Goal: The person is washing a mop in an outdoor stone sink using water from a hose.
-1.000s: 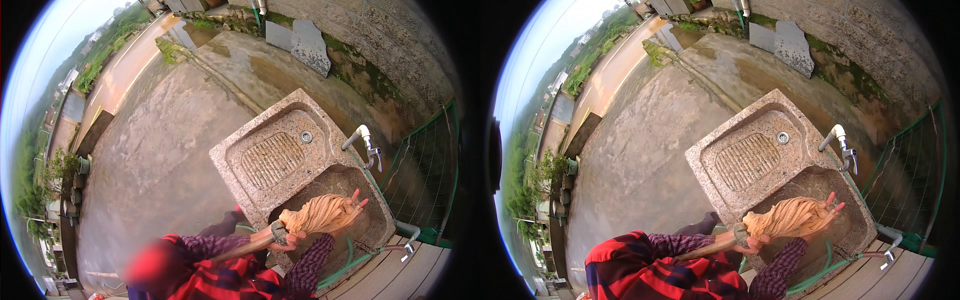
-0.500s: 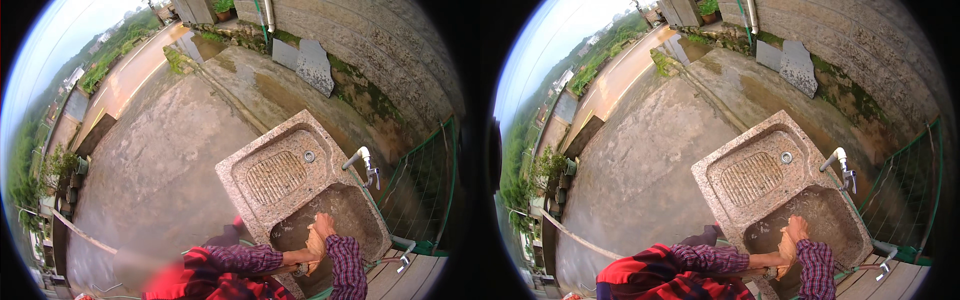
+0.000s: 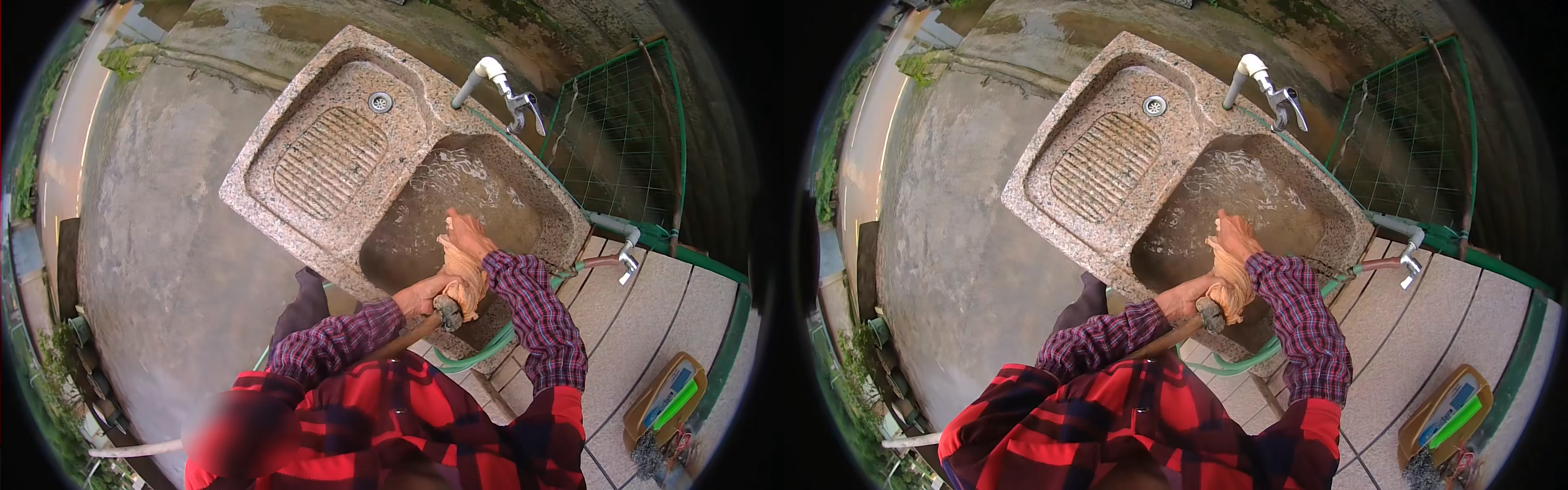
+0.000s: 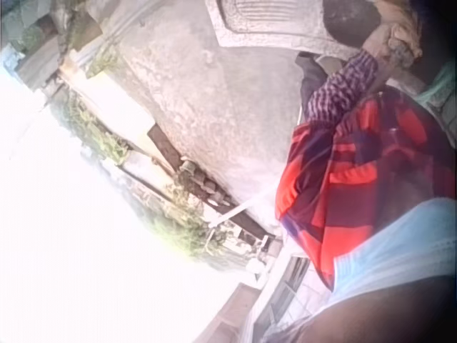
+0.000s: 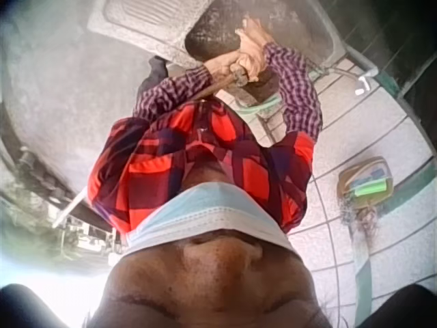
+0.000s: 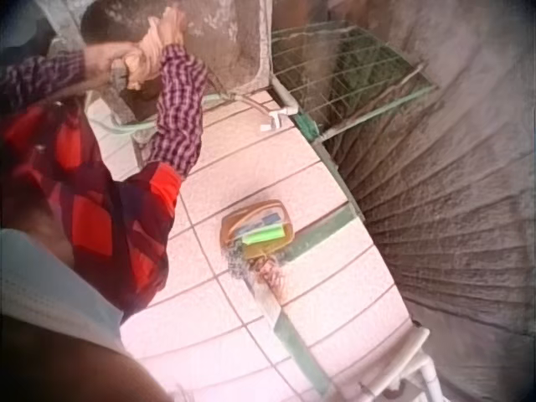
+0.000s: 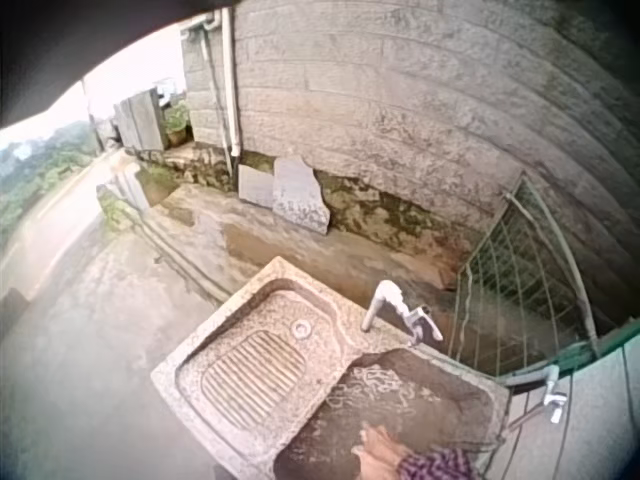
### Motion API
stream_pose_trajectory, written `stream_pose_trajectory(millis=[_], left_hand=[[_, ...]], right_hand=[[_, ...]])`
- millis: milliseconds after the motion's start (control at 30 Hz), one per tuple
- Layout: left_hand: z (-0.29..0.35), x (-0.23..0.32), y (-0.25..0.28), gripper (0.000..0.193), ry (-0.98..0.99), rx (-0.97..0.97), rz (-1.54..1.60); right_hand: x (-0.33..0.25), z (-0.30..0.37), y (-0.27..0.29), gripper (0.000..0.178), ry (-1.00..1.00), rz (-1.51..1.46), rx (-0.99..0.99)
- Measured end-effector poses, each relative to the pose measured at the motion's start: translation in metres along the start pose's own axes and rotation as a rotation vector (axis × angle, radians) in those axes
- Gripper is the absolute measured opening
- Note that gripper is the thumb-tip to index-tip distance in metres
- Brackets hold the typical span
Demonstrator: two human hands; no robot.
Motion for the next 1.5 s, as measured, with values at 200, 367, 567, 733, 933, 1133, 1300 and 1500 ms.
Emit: stream_pose_trajectory(millis=[200,367,567,733,933,1133,1300,1500], left_hand=[[0.026,0.011,-0.020,0.036,-0.101,-0.158,0.453],[0.035,0.021,-0.061,0.052,0.049,-0.425,0.842],[0.045,0.048,-0.081,0.058,-0.051,-0.590,0.868],[0.063,0.052,-0.094,0.059,-0.030,-0.606,0.961],[0.062,0.049,-0.129,0.058,0.042,-0.591,1.050],[0.124,0.036,-0.125,0.058,0.027,-0.560,1.150],[0.102,0.042,-0.093,0.058,-0.003,-0.524,1.071],[0.118,0.074,-0.048,0.053,-0.224,-0.239,0.179]], right_hand=[[0.002,0.012,0.033,0.060,0.131,-0.642,-0.135],[0.104,0.013,0.021,0.056,0.089,-1.374,0.154],[0.129,0.091,-0.053,0.069,-0.495,-1.603,0.578],[0.016,0.116,-0.114,0.065,-0.144,-2.053,0.525],[-0.106,0.101,-0.009,0.082,0.526,-2.709,0.449],[-0.135,0.038,-0.001,0.091,0.733,-2.671,0.401],[-0.008,0.029,0.035,0.101,0.879,-2.564,0.301],[0.025,0.048,0.082,0.062,0.648,-1.952,0.186]])
Point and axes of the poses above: each hand's wrist, its own z-axis away from the middle knuckle, its own y-axis out of the back of the hand, x = y × z, the point moved 8 cm from there along -z, towards the middle knuckle, and after that the axes turned 1 degree about z, right-handed, at the moved point
